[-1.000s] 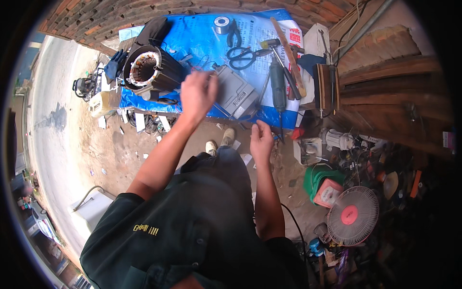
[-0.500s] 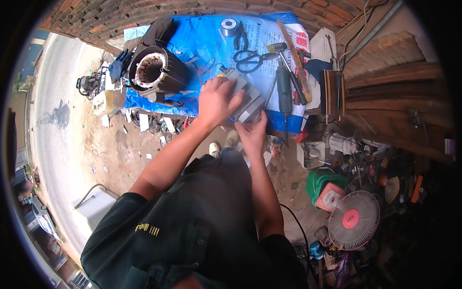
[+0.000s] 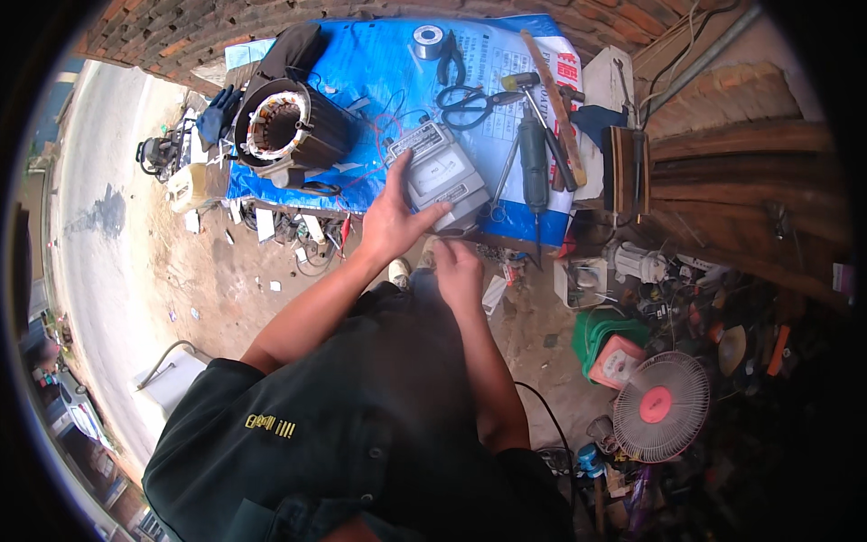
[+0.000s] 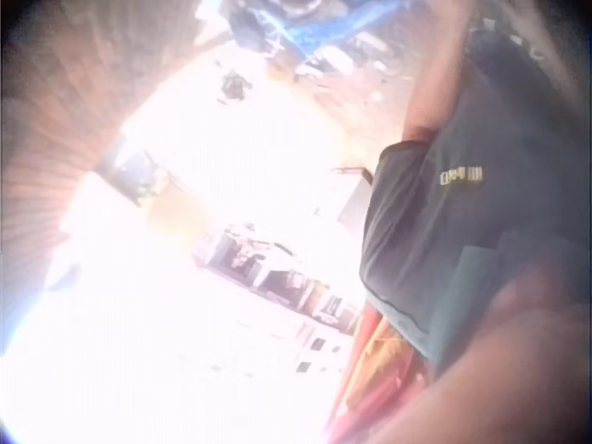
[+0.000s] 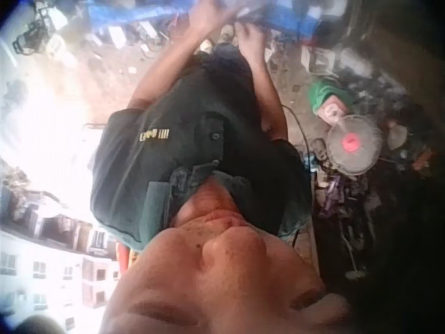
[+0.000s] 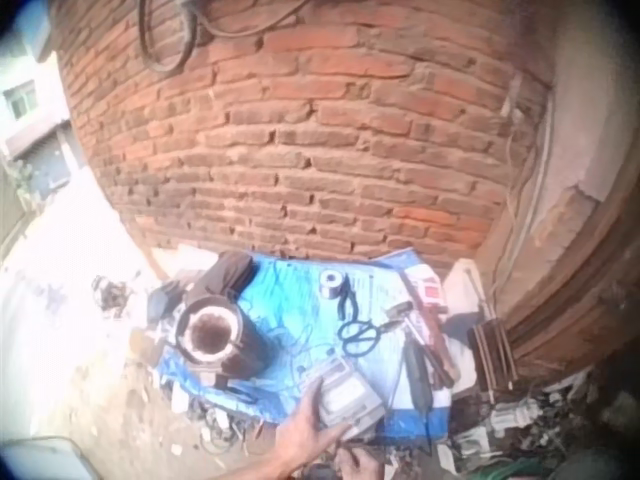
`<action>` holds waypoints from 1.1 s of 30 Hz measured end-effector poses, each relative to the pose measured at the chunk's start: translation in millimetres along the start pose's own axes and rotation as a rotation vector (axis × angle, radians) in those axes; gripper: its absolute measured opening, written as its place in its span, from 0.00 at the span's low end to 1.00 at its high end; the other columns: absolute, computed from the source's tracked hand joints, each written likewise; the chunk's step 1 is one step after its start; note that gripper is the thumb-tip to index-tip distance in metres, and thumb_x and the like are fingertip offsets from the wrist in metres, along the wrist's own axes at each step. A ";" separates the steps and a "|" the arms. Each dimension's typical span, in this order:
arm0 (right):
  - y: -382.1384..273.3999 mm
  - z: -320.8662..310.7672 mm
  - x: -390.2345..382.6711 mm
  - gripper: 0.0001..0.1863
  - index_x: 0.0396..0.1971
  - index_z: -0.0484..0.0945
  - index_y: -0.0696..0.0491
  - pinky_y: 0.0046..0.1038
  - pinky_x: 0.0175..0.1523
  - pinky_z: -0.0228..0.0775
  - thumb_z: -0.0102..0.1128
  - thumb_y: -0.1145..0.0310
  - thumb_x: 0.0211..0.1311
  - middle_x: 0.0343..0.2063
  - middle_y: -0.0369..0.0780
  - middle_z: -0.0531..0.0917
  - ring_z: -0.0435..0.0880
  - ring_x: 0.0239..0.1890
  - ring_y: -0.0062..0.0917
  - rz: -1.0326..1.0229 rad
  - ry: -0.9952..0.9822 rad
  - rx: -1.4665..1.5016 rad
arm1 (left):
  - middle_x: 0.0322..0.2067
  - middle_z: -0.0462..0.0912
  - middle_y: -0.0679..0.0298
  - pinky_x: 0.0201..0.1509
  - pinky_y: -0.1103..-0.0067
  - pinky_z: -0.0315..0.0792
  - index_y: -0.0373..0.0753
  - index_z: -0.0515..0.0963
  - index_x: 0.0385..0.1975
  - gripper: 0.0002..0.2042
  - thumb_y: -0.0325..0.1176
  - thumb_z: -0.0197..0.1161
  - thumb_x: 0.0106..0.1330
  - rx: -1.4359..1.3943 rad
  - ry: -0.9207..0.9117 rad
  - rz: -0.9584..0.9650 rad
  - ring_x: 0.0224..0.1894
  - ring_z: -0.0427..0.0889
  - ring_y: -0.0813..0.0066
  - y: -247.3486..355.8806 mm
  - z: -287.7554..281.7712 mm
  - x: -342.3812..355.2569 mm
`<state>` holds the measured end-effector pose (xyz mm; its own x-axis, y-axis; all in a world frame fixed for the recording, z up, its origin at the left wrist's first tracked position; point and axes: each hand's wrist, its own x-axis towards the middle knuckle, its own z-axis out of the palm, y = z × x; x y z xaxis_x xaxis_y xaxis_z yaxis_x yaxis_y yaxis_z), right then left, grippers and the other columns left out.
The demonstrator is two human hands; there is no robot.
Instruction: The person retrieves a multimeter and tests a motor stator by connecting probes to its windings. They then retrieve a capacitor and connect it to the stator, adjusting the multimeter settings to continue testing the electrical components.
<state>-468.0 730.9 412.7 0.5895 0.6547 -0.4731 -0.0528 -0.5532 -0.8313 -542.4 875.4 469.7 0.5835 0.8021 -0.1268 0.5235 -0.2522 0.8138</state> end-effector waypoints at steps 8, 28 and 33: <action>-29.3 -23.3 -2.8 0.09 0.36 0.80 0.59 0.35 0.36 0.71 0.58 0.69 0.60 0.27 0.48 0.82 0.83 0.29 0.37 -0.222 -0.031 -0.160 | 0.52 0.75 0.42 0.51 0.68 0.73 0.37 0.46 0.68 0.50 0.51 0.71 0.53 -0.032 -0.018 0.004 0.51 0.79 0.49 -7.7 4.5 3.9; -44.6 -49.5 7.1 0.08 0.32 0.81 0.57 0.32 0.30 0.70 0.67 0.71 0.52 0.22 0.42 0.78 0.79 0.23 0.32 -0.497 0.266 -0.379 | 0.54 0.73 0.42 0.50 0.67 0.73 0.36 0.45 0.68 0.51 0.55 0.69 0.53 0.013 -0.040 -0.031 0.50 0.79 0.48 -6.4 0.1 4.1; 29.3 -40.8 59.7 0.09 0.30 0.82 0.58 0.35 0.32 0.71 0.67 0.69 0.52 0.22 0.45 0.79 0.80 0.26 0.39 -0.510 0.415 -0.590 | 0.54 0.73 0.41 0.50 0.67 0.73 0.35 0.46 0.67 0.50 0.56 0.69 0.53 0.030 -0.055 -0.019 0.50 0.79 0.47 -3.4 1.9 6.2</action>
<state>-401.5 732.7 372.0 0.6790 0.7179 0.1538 0.6535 -0.4955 -0.5722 -539.4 880.2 465.1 0.6060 0.7764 -0.1732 0.5527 -0.2543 0.7937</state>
